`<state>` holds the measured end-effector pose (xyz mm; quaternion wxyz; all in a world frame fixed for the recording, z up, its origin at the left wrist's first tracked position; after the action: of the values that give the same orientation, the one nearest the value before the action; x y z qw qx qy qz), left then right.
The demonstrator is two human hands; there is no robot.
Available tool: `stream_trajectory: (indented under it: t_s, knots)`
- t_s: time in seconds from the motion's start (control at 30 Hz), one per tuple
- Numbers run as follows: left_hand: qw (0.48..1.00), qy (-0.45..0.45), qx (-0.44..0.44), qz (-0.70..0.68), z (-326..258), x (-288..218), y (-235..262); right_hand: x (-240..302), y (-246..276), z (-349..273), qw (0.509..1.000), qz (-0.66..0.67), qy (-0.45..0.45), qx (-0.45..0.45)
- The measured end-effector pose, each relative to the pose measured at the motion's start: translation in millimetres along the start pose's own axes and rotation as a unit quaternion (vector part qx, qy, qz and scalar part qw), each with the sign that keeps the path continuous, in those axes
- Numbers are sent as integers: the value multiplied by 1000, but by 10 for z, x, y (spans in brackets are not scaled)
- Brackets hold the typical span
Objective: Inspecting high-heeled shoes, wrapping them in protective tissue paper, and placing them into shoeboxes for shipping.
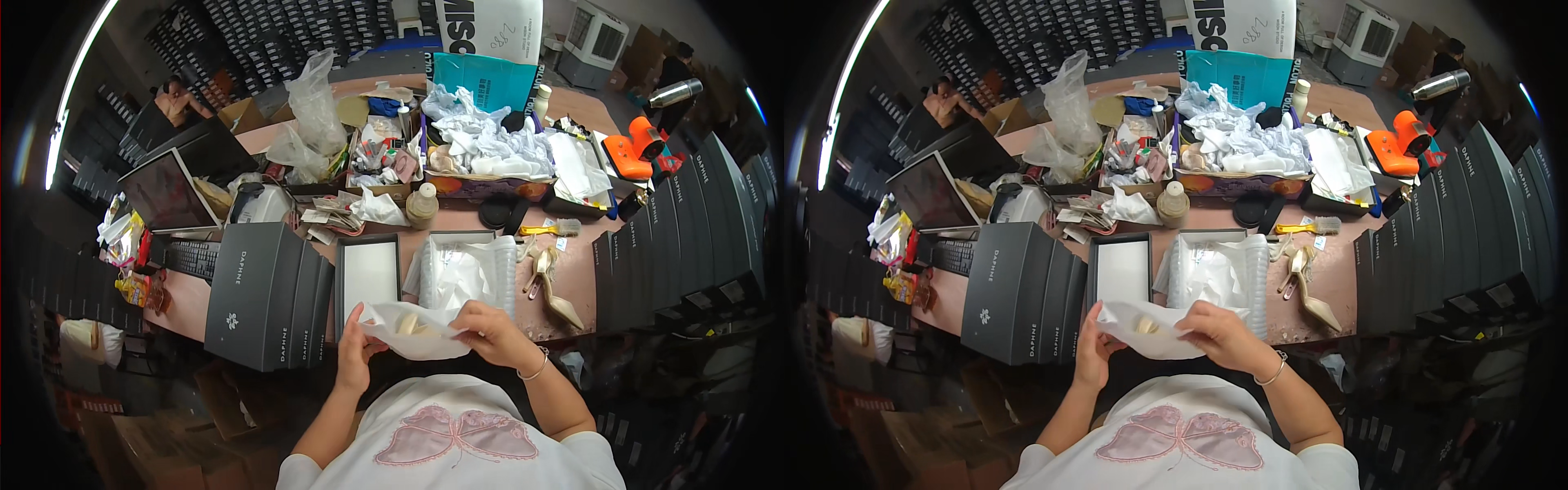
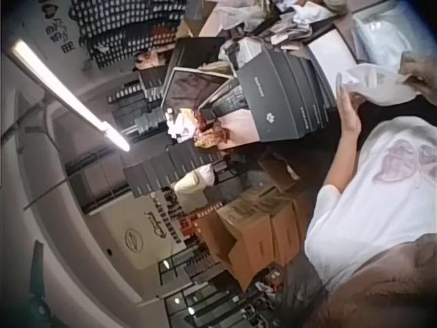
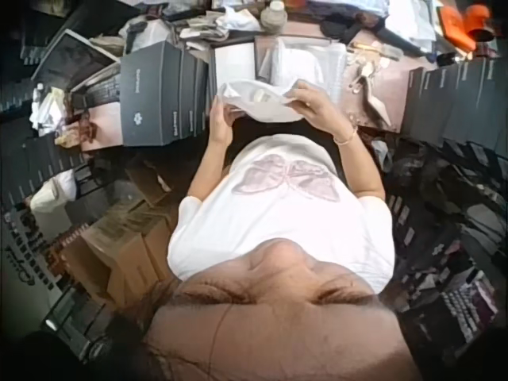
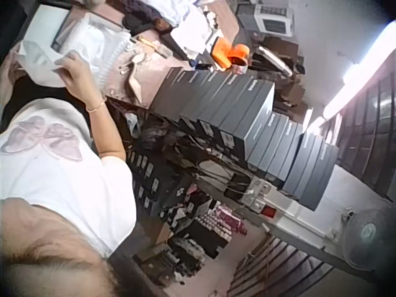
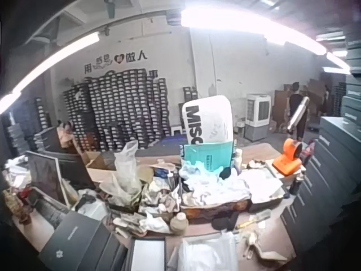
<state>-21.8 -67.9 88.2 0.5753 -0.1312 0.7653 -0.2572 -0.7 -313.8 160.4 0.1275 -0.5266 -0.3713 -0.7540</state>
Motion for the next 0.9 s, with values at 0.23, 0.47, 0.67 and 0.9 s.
stream_trajectory:
  t_s: [0.23,0.47,0.67,0.9]
  knots:
    - [914,113,300,250,97,318,348,444,-703,554,971,18,77,225]
    - [973,84,54,-210,372,212,53,-715,-650,-368,833,465,-257,-153]
    - [844,-52,222,485,484,622,-800,-695,-510,-456,658,662,-50,-356]
    - [775,109,372,499,1671,1215,-969,-915,-432,-1698,648,556,-118,-506]
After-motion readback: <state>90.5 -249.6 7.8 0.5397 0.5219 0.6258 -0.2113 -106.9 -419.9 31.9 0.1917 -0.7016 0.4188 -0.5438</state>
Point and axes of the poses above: each hand's wrist, its own z-axis towards the middle knuckle, its own y-axis out of the back of the hand, x = y × z, the point moved 3 cm from there along z, towards the middle knuckle, and after that the axes turned 14 degrees about x, right-handed, at the moved point
